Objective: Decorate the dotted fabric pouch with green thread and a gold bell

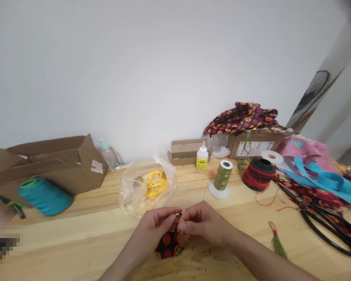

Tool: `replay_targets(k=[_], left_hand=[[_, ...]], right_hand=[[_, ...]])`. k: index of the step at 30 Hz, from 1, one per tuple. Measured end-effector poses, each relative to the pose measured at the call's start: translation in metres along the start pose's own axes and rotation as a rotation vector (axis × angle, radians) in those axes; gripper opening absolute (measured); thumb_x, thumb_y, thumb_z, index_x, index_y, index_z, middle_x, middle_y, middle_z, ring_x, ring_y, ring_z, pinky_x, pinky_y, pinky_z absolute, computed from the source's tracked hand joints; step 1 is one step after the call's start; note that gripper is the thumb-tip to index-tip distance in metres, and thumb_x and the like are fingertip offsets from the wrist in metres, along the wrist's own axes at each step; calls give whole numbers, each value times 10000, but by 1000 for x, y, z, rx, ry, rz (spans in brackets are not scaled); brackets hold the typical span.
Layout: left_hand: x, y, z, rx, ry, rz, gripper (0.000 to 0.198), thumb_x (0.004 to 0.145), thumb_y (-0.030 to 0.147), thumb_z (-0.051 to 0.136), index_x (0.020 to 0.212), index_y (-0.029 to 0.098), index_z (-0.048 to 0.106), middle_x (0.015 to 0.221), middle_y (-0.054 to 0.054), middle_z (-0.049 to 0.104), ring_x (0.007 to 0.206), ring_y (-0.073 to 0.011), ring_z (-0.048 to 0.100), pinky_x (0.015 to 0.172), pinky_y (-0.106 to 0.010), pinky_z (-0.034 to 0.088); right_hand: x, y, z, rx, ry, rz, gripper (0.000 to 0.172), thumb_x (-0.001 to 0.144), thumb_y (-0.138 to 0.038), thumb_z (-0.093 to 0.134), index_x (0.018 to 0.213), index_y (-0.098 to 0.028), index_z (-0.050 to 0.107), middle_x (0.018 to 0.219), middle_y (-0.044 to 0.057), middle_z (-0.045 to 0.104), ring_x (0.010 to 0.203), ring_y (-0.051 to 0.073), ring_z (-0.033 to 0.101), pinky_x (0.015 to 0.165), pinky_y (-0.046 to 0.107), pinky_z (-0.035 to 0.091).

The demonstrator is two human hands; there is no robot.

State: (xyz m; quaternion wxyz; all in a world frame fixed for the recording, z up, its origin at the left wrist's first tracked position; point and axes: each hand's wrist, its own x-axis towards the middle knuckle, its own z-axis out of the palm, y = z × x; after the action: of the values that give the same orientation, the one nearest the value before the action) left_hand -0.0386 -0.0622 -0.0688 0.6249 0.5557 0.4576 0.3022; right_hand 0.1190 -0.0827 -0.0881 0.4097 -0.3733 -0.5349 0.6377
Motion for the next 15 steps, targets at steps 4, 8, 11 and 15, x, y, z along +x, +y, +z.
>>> replay_targets(k=[4,8,11,15], left_hand=[[0,-2,-1,-10,-24,23,239,605,311,671,766,135,685,695,-51,676,668,-163,582,656,-263,444],[2,-7,-4,-106,-2,-33,245,604,314,678,772,137,666,693,-41,676,633,-139,579,642,-247,438],[3,-8,-6,-189,8,-79,259,575,312,703,769,144,667,647,-20,666,576,-106,558,603,-211,422],[0,-5,-4,-312,-9,-111,246,570,286,716,757,133,670,590,-10,638,512,-69,520,539,-173,388]], right_hand=[[-1,2,-1,-13,-2,10,284,630,-363,650,586,-82,634,493,-32,498,450,46,381,470,193,293],[-1,1,-1,-20,11,28,269,617,-354,660,596,-87,645,496,-32,509,454,49,389,467,189,297],[-1,-1,0,-26,5,30,265,614,-355,660,589,-92,647,489,-34,507,453,50,384,465,187,299],[-1,-2,0,-14,-20,19,259,615,-349,660,571,-95,645,498,-28,526,456,52,401,482,193,320]])
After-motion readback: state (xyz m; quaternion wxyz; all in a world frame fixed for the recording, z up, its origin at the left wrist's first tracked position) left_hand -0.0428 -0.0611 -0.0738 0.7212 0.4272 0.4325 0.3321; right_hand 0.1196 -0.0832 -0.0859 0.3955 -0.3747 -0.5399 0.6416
